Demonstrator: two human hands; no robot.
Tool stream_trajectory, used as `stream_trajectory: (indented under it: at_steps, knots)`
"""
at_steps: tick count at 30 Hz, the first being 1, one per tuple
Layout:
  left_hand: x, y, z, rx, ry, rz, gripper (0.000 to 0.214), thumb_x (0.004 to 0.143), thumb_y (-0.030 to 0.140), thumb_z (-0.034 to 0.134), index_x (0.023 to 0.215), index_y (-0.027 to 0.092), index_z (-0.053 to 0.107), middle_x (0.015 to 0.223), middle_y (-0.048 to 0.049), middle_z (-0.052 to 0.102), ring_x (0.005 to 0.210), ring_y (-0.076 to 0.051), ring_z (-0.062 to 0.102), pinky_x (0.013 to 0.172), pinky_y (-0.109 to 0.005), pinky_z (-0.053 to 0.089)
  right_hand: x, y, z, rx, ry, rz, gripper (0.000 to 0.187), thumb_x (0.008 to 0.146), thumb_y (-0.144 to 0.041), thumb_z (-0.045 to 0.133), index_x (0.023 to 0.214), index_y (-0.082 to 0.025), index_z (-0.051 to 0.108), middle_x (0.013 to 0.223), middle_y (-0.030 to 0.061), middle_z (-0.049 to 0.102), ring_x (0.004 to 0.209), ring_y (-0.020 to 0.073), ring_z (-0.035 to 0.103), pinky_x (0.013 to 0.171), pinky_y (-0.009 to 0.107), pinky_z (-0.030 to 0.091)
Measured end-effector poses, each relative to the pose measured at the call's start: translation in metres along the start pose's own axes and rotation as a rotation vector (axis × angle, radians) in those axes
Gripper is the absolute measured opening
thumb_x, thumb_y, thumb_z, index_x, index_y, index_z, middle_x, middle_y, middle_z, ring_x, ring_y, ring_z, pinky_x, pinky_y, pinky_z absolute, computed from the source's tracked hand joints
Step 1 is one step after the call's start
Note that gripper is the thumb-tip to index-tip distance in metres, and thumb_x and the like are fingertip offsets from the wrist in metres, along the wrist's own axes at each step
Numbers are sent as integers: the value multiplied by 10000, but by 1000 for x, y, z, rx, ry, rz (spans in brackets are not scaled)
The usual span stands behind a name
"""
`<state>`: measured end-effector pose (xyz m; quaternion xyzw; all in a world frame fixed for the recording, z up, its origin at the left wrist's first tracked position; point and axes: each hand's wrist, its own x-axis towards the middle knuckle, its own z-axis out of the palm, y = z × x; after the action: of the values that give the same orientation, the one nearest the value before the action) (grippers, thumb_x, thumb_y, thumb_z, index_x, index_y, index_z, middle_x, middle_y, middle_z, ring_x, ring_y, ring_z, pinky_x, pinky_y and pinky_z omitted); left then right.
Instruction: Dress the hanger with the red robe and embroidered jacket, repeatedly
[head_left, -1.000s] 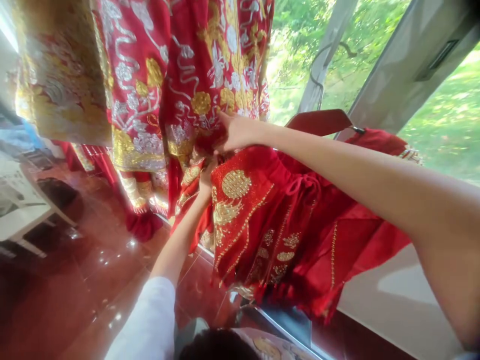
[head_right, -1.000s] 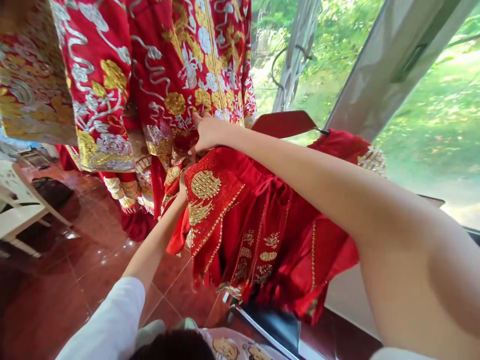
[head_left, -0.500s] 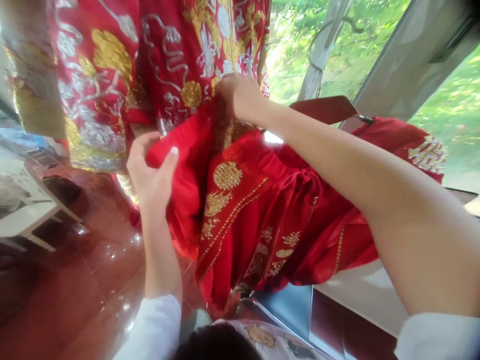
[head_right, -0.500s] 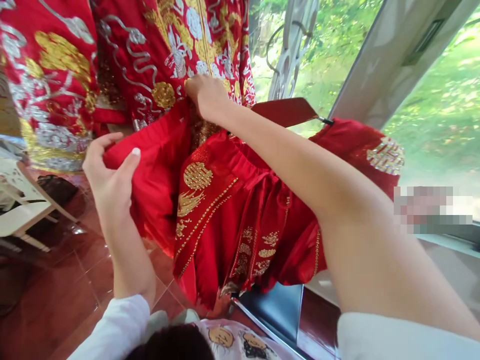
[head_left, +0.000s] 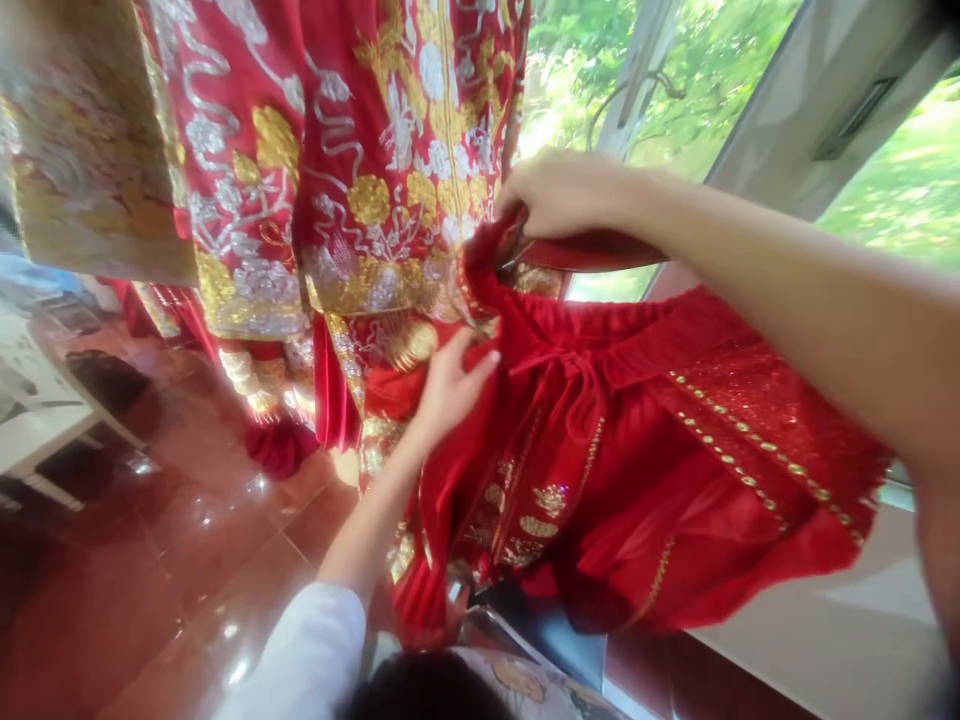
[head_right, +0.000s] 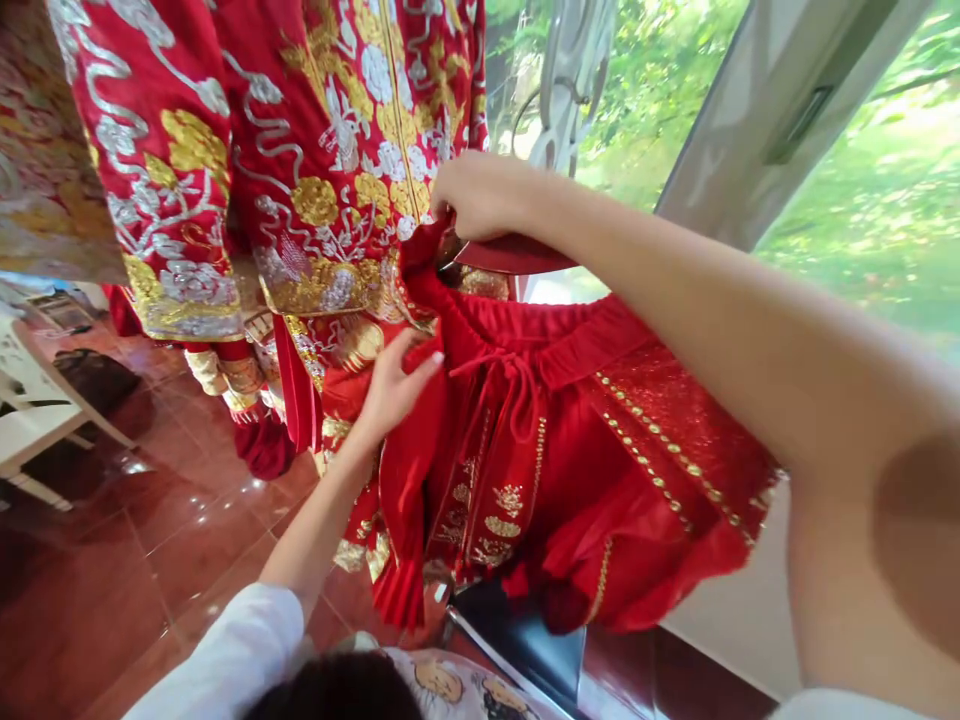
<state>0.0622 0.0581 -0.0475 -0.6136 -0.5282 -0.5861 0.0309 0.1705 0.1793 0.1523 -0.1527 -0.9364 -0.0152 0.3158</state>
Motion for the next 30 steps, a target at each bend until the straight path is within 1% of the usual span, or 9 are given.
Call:
stream_trajectory:
  at_steps: [3,5,8,12,15,17,22,26,30]
  knots:
    - [-3,10,24,-37,4,0,124,897,283,550,956,174,555,917,-54,666,824,-167,622,790,-278,477,4,4,6,-302,-219,32,178,674,-17,562,699,-123,702,605,6,638,841,125,640,829,286,439]
    - [-7,11,27,-51,-14,-30,143,890,316,560,904,173,561,870,-46,669,774,-155,617,751,-267,480,3,-1,10,-341,-201,100,121,672,-20,579,639,-111,652,675,52,663,874,168,644,818,316,439]
    - [-2,18,9,7,79,-2,235,888,405,552,839,176,572,784,-30,645,714,-142,594,711,-263,482,1,-6,15,-245,-134,153,250,657,-49,641,485,-126,477,674,87,643,926,220,637,838,344,436]
    - [46,36,-18,221,273,77,286,772,353,687,972,169,600,1040,-85,636,1044,-229,570,927,-363,452,6,2,19,-161,-110,99,346,594,-39,665,395,-159,408,419,1,424,861,204,630,861,372,436]
    - [98,29,-21,125,-98,-38,254,748,290,687,935,131,623,954,-88,647,964,-231,594,881,-383,482,8,5,18,-102,-126,133,256,576,-40,631,390,-149,493,358,-44,293,865,179,631,917,373,409]
    - [121,18,-20,37,-334,-93,198,747,279,670,848,113,633,831,-67,641,834,-199,608,813,-362,510,3,-2,13,-131,-144,139,83,594,-91,623,514,-109,631,394,-46,376,870,157,637,913,337,412]
    - [131,8,-25,-104,-516,-95,248,704,272,674,899,119,668,803,-31,642,788,-171,625,773,-315,526,-45,-25,-31,-327,-32,-68,335,824,-225,479,1031,-136,726,961,9,706,992,140,639,949,262,460]
    - [148,8,-25,-136,-755,-158,275,629,303,729,862,158,703,776,-33,668,844,-208,652,782,-335,527,-91,3,-67,-481,137,327,297,897,-227,484,1038,-102,713,998,70,698,1075,227,620,1053,409,425]
    - [171,6,-9,-163,-968,-237,248,572,317,722,756,151,703,737,-30,674,874,-250,670,803,-378,520,-110,57,-67,-69,-323,665,173,862,-213,603,930,-119,731,911,54,712,941,195,663,912,407,514]
